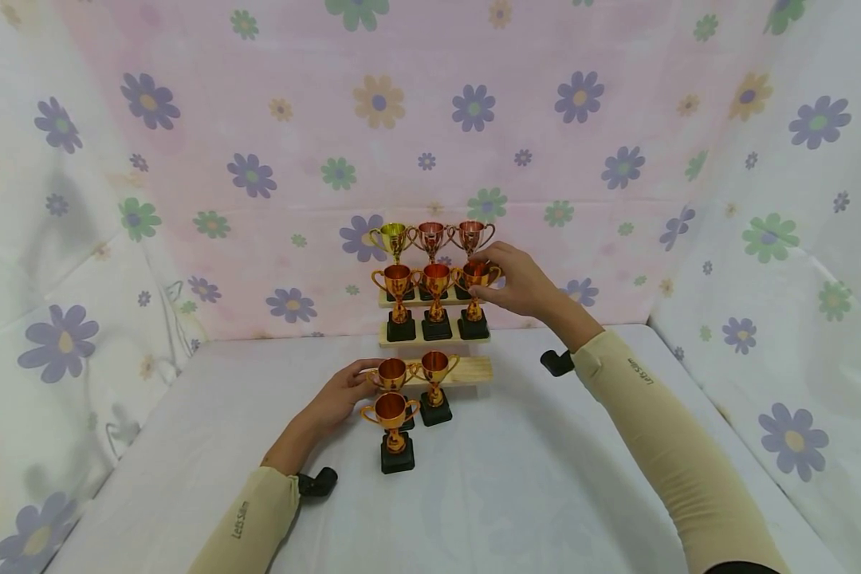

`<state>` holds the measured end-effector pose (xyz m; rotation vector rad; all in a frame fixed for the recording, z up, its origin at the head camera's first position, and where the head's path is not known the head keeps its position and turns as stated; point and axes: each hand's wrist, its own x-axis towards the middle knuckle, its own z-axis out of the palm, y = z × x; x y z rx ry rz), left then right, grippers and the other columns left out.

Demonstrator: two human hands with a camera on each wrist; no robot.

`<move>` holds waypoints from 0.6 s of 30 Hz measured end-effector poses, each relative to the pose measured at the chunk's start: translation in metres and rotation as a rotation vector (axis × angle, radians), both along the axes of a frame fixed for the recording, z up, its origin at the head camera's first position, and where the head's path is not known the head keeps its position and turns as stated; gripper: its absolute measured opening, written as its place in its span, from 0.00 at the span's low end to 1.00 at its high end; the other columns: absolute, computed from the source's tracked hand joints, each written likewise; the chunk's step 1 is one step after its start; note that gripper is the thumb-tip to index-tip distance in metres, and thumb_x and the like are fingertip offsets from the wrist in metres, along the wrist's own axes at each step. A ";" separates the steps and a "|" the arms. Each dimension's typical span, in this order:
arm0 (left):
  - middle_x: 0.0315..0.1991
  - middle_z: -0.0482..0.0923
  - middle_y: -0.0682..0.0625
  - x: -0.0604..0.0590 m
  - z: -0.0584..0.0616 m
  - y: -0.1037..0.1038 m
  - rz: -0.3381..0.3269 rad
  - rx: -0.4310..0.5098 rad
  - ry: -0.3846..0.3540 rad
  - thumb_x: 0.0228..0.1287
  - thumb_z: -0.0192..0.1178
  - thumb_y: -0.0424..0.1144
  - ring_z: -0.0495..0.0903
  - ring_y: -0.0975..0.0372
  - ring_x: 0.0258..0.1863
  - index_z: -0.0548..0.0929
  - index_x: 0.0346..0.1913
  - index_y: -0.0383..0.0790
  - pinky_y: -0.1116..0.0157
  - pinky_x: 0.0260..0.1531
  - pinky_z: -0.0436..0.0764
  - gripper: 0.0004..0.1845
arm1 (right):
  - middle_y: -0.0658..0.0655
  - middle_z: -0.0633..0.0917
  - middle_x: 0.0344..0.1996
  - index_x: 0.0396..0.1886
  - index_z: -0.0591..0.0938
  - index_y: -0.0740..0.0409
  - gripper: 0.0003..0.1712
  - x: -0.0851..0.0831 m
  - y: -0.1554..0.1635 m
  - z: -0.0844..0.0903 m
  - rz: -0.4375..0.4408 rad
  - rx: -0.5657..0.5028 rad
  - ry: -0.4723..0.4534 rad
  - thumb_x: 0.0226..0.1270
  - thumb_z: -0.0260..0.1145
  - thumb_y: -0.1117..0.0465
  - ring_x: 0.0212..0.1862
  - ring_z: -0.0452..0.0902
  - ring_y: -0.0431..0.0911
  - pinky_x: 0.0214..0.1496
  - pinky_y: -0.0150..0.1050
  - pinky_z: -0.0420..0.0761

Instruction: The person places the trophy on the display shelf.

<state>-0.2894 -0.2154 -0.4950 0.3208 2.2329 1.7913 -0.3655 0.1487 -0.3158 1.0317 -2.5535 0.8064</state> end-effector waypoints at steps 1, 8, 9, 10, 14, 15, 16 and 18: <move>0.62 0.85 0.41 0.000 0.000 0.000 0.001 0.000 -0.001 0.84 0.56 0.41 0.81 0.49 0.63 0.68 0.79 0.42 0.39 0.76 0.61 0.27 | 0.61 0.81 0.61 0.69 0.80 0.61 0.31 0.000 0.000 0.000 0.000 -0.002 0.000 0.70 0.76 0.57 0.52 0.81 0.53 0.57 0.52 0.83; 0.62 0.85 0.42 0.000 -0.001 0.000 0.010 -0.012 -0.003 0.83 0.57 0.44 0.81 0.48 0.64 0.68 0.79 0.43 0.38 0.76 0.62 0.28 | 0.61 0.82 0.60 0.69 0.80 0.62 0.31 0.000 0.000 -0.002 0.017 -0.023 0.028 0.69 0.77 0.58 0.56 0.80 0.55 0.61 0.54 0.81; 0.62 0.85 0.42 0.000 -0.001 0.000 0.011 -0.016 -0.002 0.83 0.57 0.45 0.81 0.48 0.64 0.68 0.79 0.44 0.38 0.75 0.62 0.28 | 0.61 0.82 0.60 0.69 0.80 0.62 0.31 0.000 0.000 -0.002 0.019 -0.028 0.031 0.69 0.77 0.58 0.57 0.79 0.55 0.63 0.54 0.80; 0.62 0.85 0.42 0.000 -0.001 0.000 0.012 -0.018 -0.001 0.83 0.57 0.46 0.81 0.48 0.64 0.68 0.79 0.44 0.38 0.75 0.62 0.28 | 0.61 0.82 0.60 0.69 0.80 0.62 0.32 -0.001 0.000 -0.003 0.020 -0.031 0.037 0.69 0.77 0.58 0.58 0.79 0.55 0.64 0.55 0.79; 0.62 0.85 0.42 0.000 -0.001 -0.001 0.007 -0.024 0.006 0.83 0.57 0.46 0.81 0.48 0.64 0.68 0.79 0.44 0.38 0.75 0.62 0.28 | 0.62 0.81 0.61 0.70 0.78 0.65 0.34 0.001 0.001 -0.003 0.022 -0.061 0.050 0.69 0.78 0.57 0.60 0.78 0.56 0.66 0.56 0.78; 0.62 0.85 0.42 0.000 -0.001 -0.001 0.005 -0.024 0.006 0.83 0.57 0.45 0.81 0.48 0.64 0.68 0.79 0.44 0.38 0.76 0.62 0.28 | 0.63 0.81 0.61 0.70 0.78 0.65 0.35 0.002 0.002 -0.003 0.021 -0.073 0.057 0.68 0.78 0.58 0.60 0.78 0.57 0.66 0.56 0.78; 0.62 0.85 0.42 0.000 0.000 -0.001 0.002 -0.021 0.007 0.83 0.57 0.44 0.81 0.48 0.64 0.67 0.79 0.43 0.39 0.76 0.62 0.28 | 0.63 0.80 0.61 0.70 0.78 0.66 0.35 0.003 0.003 -0.003 0.020 -0.085 0.070 0.68 0.79 0.58 0.60 0.78 0.57 0.66 0.57 0.78; 0.63 0.84 0.41 0.000 0.000 -0.001 -0.005 -0.010 0.007 0.84 0.56 0.43 0.81 0.48 0.64 0.67 0.79 0.43 0.39 0.76 0.63 0.27 | 0.63 0.80 0.62 0.70 0.78 0.67 0.35 0.007 0.004 -0.003 0.022 -0.116 0.093 0.67 0.79 0.59 0.58 0.78 0.59 0.64 0.57 0.78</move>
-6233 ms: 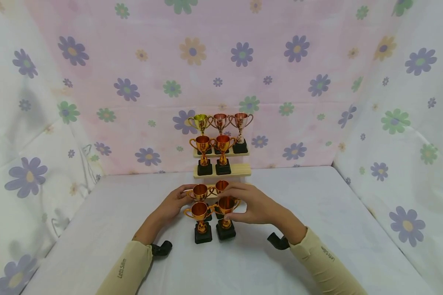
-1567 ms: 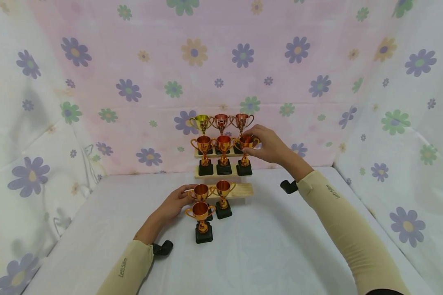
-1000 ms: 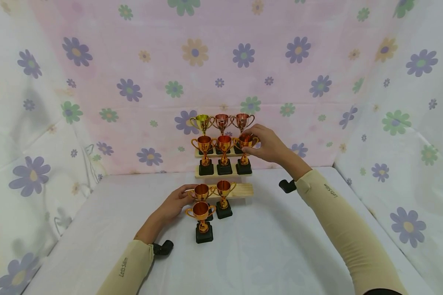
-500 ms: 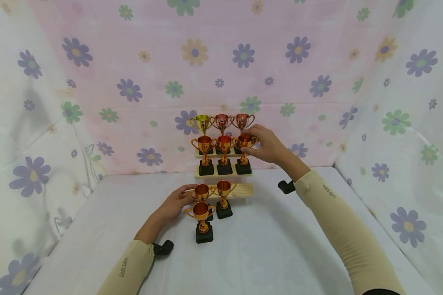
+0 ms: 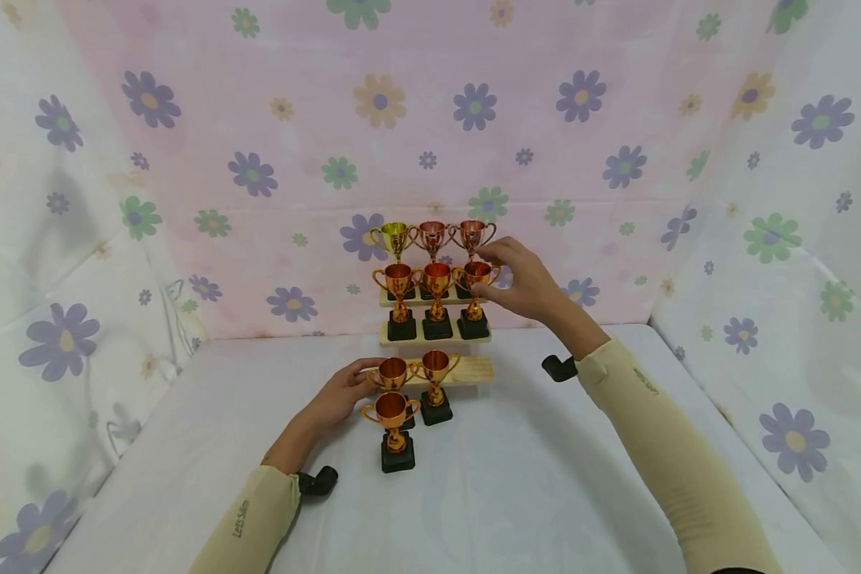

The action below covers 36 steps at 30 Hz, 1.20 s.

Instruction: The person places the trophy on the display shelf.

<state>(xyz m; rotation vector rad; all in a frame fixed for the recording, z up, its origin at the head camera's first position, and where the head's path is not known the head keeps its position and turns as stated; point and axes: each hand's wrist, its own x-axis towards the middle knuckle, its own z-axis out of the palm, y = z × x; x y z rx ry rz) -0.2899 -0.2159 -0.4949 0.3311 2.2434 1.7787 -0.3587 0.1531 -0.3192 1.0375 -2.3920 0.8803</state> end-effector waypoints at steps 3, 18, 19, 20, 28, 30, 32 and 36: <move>0.64 0.83 0.40 0.000 0.000 0.000 -0.007 0.019 -0.005 0.84 0.55 0.42 0.81 0.49 0.64 0.67 0.79 0.42 0.41 0.76 0.64 0.27 | 0.63 0.80 0.62 0.70 0.79 0.66 0.35 0.005 0.003 -0.003 0.007 -0.047 0.043 0.67 0.79 0.60 0.58 0.77 0.61 0.64 0.59 0.78; 0.64 0.83 0.41 0.001 0.001 0.001 0.010 0.002 -0.008 0.83 0.57 0.44 0.81 0.48 0.65 0.68 0.79 0.44 0.40 0.76 0.63 0.27 | 0.60 0.80 0.61 0.68 0.81 0.61 0.31 0.032 0.012 -0.027 -0.022 -0.235 0.137 0.66 0.78 0.63 0.66 0.73 0.55 0.71 0.58 0.73; 0.64 0.83 0.41 0.001 0.002 0.002 0.013 0.000 -0.007 0.83 0.57 0.44 0.81 0.48 0.65 0.68 0.79 0.44 0.40 0.76 0.63 0.27 | 0.60 0.81 0.61 0.67 0.81 0.61 0.31 0.034 0.012 -0.029 -0.025 -0.248 0.139 0.66 0.78 0.63 0.67 0.73 0.55 0.71 0.58 0.72; 0.63 0.84 0.41 0.001 0.002 0.002 0.017 -0.001 -0.008 0.83 0.57 0.44 0.81 0.48 0.65 0.69 0.78 0.44 0.40 0.76 0.63 0.27 | 0.60 0.81 0.61 0.67 0.81 0.62 0.31 0.037 0.012 -0.030 -0.026 -0.261 0.142 0.65 0.79 0.63 0.67 0.72 0.55 0.71 0.58 0.72; 0.63 0.84 0.44 0.003 0.002 0.002 0.024 -0.056 0.009 0.82 0.57 0.51 0.78 0.47 0.68 0.70 0.78 0.46 0.36 0.77 0.56 0.29 | 0.58 0.83 0.59 0.64 0.82 0.63 0.29 0.050 0.002 -0.039 -0.017 -0.307 0.147 0.64 0.78 0.66 0.67 0.72 0.55 0.71 0.59 0.71; 0.63 0.85 0.45 0.003 0.001 0.002 0.025 -0.061 0.010 0.81 0.58 0.53 0.78 0.48 0.68 0.71 0.78 0.47 0.36 0.77 0.55 0.29 | 0.58 0.83 0.59 0.64 0.82 0.63 0.28 0.052 -0.002 -0.041 -0.009 -0.309 0.152 0.64 0.78 0.66 0.67 0.72 0.54 0.71 0.58 0.72; 0.63 0.85 0.46 0.002 0.001 0.002 0.024 -0.060 0.013 0.81 0.59 0.54 0.78 0.48 0.68 0.71 0.78 0.47 0.35 0.77 0.55 0.30 | 0.59 0.83 0.59 0.64 0.82 0.63 0.28 0.054 -0.006 -0.043 0.007 -0.312 0.154 0.64 0.78 0.66 0.67 0.73 0.54 0.71 0.58 0.72; 0.63 0.85 0.46 0.001 0.000 0.001 0.027 -0.054 0.005 0.80 0.59 0.53 0.79 0.48 0.68 0.71 0.78 0.47 0.36 0.77 0.56 0.30 | 0.58 0.82 0.59 0.64 0.82 0.62 0.28 0.058 -0.012 -0.048 0.028 -0.299 0.153 0.65 0.79 0.65 0.67 0.74 0.54 0.71 0.57 0.73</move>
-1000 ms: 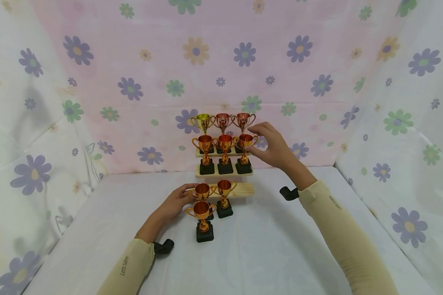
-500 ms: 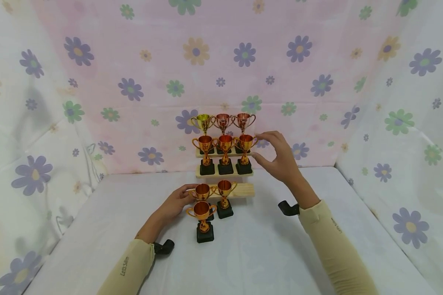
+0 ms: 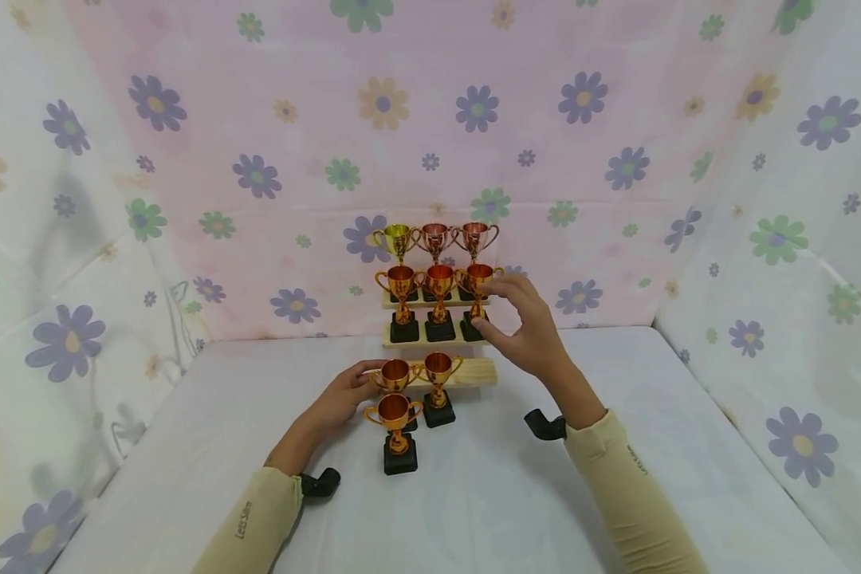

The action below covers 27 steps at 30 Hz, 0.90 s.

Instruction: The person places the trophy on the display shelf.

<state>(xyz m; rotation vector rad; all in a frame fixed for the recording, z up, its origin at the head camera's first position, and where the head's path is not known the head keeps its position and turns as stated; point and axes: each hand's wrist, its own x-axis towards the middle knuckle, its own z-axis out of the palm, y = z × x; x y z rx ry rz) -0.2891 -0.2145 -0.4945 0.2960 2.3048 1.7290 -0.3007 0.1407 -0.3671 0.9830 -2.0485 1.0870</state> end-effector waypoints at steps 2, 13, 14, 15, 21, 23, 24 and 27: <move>0.63 0.84 0.46 0.000 0.000 0.000 -0.004 -0.001 -0.005 0.81 0.59 0.52 0.79 0.49 0.68 0.71 0.78 0.47 0.36 0.77 0.57 0.29 | 0.58 0.82 0.58 0.64 0.83 0.61 0.28 0.002 -0.002 -0.004 0.016 0.003 -0.001 0.65 0.79 0.65 0.65 0.75 0.53 0.70 0.56 0.75; 0.63 0.84 0.44 0.000 0.001 0.001 0.011 -0.012 0.011 0.83 0.56 0.43 0.79 0.50 0.65 0.71 0.78 0.46 0.39 0.75 0.61 0.25 | 0.58 0.81 0.59 0.68 0.81 0.58 0.32 0.000 -0.018 -0.021 0.190 0.051 -0.044 0.64 0.78 0.67 0.57 0.77 0.52 0.60 0.53 0.80; 0.63 0.84 0.44 0.000 0.002 0.001 0.011 -0.012 0.011 0.84 0.56 0.43 0.79 0.50 0.65 0.71 0.78 0.46 0.39 0.76 0.61 0.25 | 0.59 0.81 0.60 0.69 0.80 0.58 0.33 0.000 -0.019 -0.022 0.197 0.064 -0.054 0.64 0.78 0.67 0.58 0.77 0.52 0.60 0.53 0.80; 0.63 0.84 0.44 0.001 0.002 0.001 0.013 -0.009 0.010 0.84 0.56 0.43 0.79 0.49 0.65 0.71 0.78 0.46 0.39 0.76 0.61 0.25 | 0.60 0.81 0.61 0.69 0.80 0.58 0.33 0.001 -0.021 -0.023 0.201 0.078 -0.065 0.64 0.79 0.67 0.60 0.77 0.52 0.61 0.53 0.81; 0.63 0.84 0.44 0.002 0.002 0.002 0.023 -0.014 0.000 0.83 0.56 0.42 0.79 0.49 0.66 0.71 0.78 0.47 0.38 0.76 0.60 0.25 | 0.57 0.78 0.67 0.71 0.80 0.55 0.34 0.004 -0.030 -0.031 0.191 0.194 -0.168 0.66 0.80 0.59 0.69 0.74 0.50 0.67 0.56 0.79; 0.63 0.84 0.44 0.002 0.002 0.002 0.025 -0.015 -0.001 0.83 0.56 0.41 0.79 0.49 0.66 0.71 0.78 0.47 0.37 0.76 0.59 0.25 | 0.55 0.77 0.68 0.71 0.80 0.55 0.35 0.006 -0.031 -0.032 0.187 0.230 -0.219 0.66 0.80 0.57 0.69 0.73 0.50 0.68 0.56 0.78; 0.63 0.84 0.44 0.002 0.002 0.002 0.024 -0.017 0.000 0.83 0.57 0.41 0.79 0.49 0.66 0.71 0.78 0.47 0.37 0.76 0.59 0.25 | 0.54 0.77 0.68 0.71 0.80 0.55 0.35 0.007 -0.032 -0.032 0.187 0.247 -0.243 0.66 0.80 0.57 0.68 0.74 0.50 0.68 0.56 0.79; 0.63 0.84 0.45 0.001 0.002 0.001 0.020 -0.016 0.003 0.83 0.57 0.42 0.79 0.49 0.66 0.71 0.78 0.47 0.37 0.76 0.59 0.26 | 0.54 0.77 0.67 0.72 0.79 0.57 0.36 0.007 -0.033 -0.033 0.198 0.287 -0.293 0.66 0.80 0.57 0.65 0.76 0.51 0.66 0.53 0.81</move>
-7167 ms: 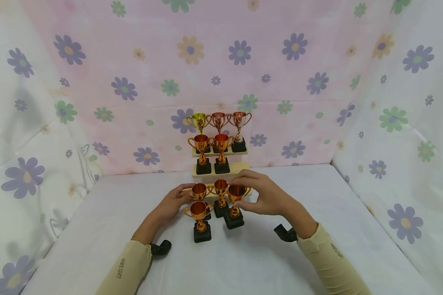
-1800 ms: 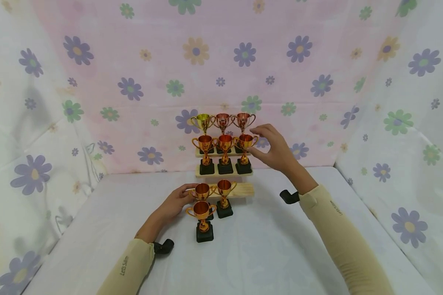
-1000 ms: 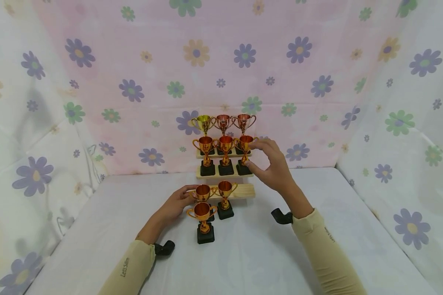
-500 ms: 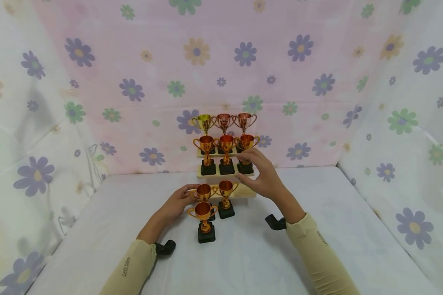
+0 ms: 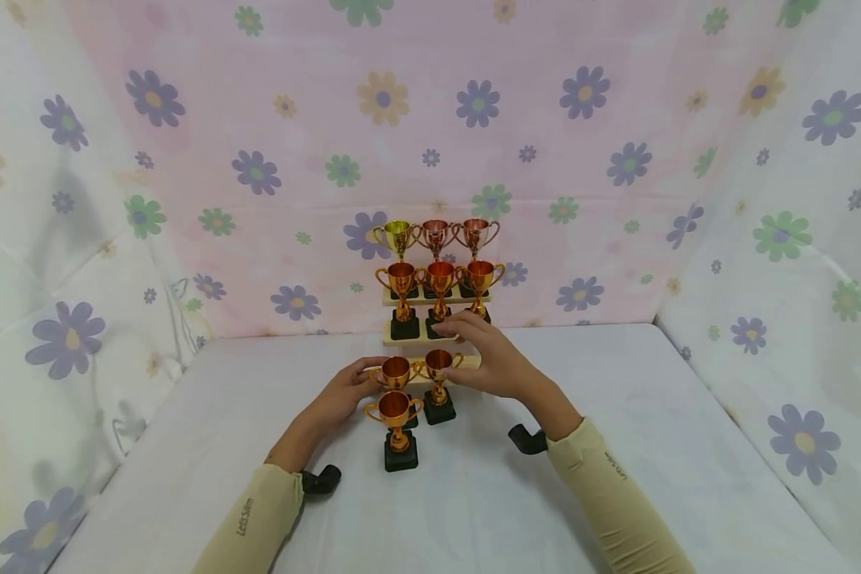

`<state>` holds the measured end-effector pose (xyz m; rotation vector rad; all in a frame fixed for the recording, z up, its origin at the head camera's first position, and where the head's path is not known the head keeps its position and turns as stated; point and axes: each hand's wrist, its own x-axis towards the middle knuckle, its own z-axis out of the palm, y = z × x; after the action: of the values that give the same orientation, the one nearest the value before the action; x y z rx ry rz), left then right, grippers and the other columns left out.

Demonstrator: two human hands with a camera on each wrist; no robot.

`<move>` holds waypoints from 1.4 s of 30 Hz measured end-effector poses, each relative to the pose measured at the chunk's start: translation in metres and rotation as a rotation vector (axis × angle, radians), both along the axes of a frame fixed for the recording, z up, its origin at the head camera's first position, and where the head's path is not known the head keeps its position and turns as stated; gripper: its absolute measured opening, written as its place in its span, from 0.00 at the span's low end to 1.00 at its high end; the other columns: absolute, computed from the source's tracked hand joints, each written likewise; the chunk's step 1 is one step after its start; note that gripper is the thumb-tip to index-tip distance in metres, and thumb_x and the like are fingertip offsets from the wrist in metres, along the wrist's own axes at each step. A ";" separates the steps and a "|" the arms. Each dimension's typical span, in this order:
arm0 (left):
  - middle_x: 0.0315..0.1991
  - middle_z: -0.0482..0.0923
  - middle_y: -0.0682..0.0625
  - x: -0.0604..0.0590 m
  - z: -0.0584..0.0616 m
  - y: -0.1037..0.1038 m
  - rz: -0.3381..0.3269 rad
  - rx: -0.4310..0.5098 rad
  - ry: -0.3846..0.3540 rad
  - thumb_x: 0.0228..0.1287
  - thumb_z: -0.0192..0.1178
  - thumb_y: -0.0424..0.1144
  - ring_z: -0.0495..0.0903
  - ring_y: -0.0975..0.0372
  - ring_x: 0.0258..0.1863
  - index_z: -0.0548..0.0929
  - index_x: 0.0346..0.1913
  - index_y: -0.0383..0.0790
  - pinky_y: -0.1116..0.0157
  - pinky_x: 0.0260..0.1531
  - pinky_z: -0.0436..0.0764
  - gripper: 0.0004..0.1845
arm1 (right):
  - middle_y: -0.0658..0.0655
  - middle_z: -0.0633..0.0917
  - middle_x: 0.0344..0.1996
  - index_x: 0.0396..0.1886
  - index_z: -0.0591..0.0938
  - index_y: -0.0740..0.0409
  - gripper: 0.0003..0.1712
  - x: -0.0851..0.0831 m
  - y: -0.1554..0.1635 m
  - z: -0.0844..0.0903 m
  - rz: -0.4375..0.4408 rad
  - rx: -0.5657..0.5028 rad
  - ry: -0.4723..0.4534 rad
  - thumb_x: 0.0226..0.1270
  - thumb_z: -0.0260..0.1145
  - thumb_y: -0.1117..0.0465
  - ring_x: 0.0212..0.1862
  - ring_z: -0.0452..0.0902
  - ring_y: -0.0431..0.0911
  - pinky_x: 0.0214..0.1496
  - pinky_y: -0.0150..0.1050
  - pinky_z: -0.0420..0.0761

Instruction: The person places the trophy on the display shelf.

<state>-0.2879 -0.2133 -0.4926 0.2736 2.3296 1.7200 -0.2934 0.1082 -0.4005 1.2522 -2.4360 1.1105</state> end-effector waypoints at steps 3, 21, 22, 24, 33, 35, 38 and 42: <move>0.63 0.84 0.45 0.000 0.001 0.000 -0.007 -0.003 0.005 0.83 0.57 0.44 0.79 0.49 0.65 0.70 0.78 0.46 0.37 0.75 0.61 0.26 | 0.54 0.79 0.62 0.72 0.78 0.59 0.36 -0.001 -0.001 -0.001 0.033 0.010 -0.010 0.66 0.80 0.60 0.58 0.79 0.50 0.61 0.50 0.83; 0.61 0.85 0.43 -0.001 0.000 -0.002 -0.045 0.008 0.047 0.84 0.56 0.43 0.81 0.50 0.63 0.68 0.79 0.40 0.41 0.72 0.68 0.28 | 0.47 0.81 0.58 0.66 0.83 0.51 0.28 -0.002 -0.008 -0.013 0.039 0.088 -0.017 0.67 0.79 0.62 0.57 0.79 0.40 0.62 0.41 0.83; 0.61 0.86 0.43 -0.001 0.000 -0.001 -0.039 0.010 0.043 0.83 0.57 0.43 0.81 0.50 0.63 0.68 0.79 0.41 0.41 0.72 0.67 0.27 | 0.47 0.81 0.58 0.66 0.83 0.51 0.29 -0.002 -0.008 -0.014 0.037 0.091 -0.016 0.67 0.79 0.61 0.57 0.79 0.40 0.62 0.41 0.83; 0.61 0.85 0.44 0.000 0.000 0.000 -0.030 0.014 0.030 0.84 0.56 0.43 0.81 0.50 0.64 0.69 0.79 0.42 0.40 0.73 0.65 0.27 | 0.47 0.81 0.58 0.66 0.83 0.50 0.29 -0.002 -0.008 -0.015 0.036 0.097 -0.013 0.67 0.79 0.61 0.57 0.79 0.40 0.62 0.41 0.83; 0.61 0.85 0.44 0.001 0.000 0.000 -0.018 0.023 0.017 0.83 0.57 0.43 0.80 0.49 0.64 0.70 0.78 0.43 0.38 0.75 0.61 0.26 | 0.47 0.82 0.57 0.65 0.83 0.51 0.28 -0.001 -0.008 -0.014 0.022 0.101 -0.001 0.66 0.80 0.60 0.57 0.79 0.40 0.62 0.41 0.83; 0.61 0.86 0.43 0.001 0.000 0.000 -0.027 0.026 0.019 0.83 0.57 0.43 0.81 0.49 0.64 0.69 0.79 0.43 0.38 0.75 0.62 0.27 | 0.47 0.82 0.58 0.65 0.84 0.51 0.28 -0.001 -0.007 -0.013 0.018 0.100 0.002 0.66 0.80 0.60 0.57 0.79 0.40 0.62 0.42 0.83; 0.61 0.86 0.43 0.000 0.000 -0.001 -0.041 0.027 0.023 0.83 0.57 0.43 0.81 0.49 0.63 0.67 0.79 0.42 0.39 0.74 0.64 0.28 | 0.47 0.83 0.58 0.64 0.84 0.51 0.27 0.000 -0.007 -0.011 0.013 0.092 0.005 0.66 0.80 0.60 0.57 0.79 0.41 0.62 0.43 0.83; 0.60 0.86 0.44 0.000 0.001 0.000 -0.033 0.017 0.026 0.83 0.57 0.42 0.81 0.49 0.63 0.68 0.79 0.42 0.40 0.74 0.64 0.27 | 0.48 0.83 0.58 0.64 0.84 0.52 0.27 0.000 -0.005 -0.011 0.005 0.088 0.004 0.66 0.80 0.59 0.58 0.79 0.41 0.62 0.44 0.83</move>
<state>-0.2876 -0.2138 -0.4920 0.3380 2.3159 1.7316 -0.2930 0.1028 -0.4110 1.2850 -2.5050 1.0111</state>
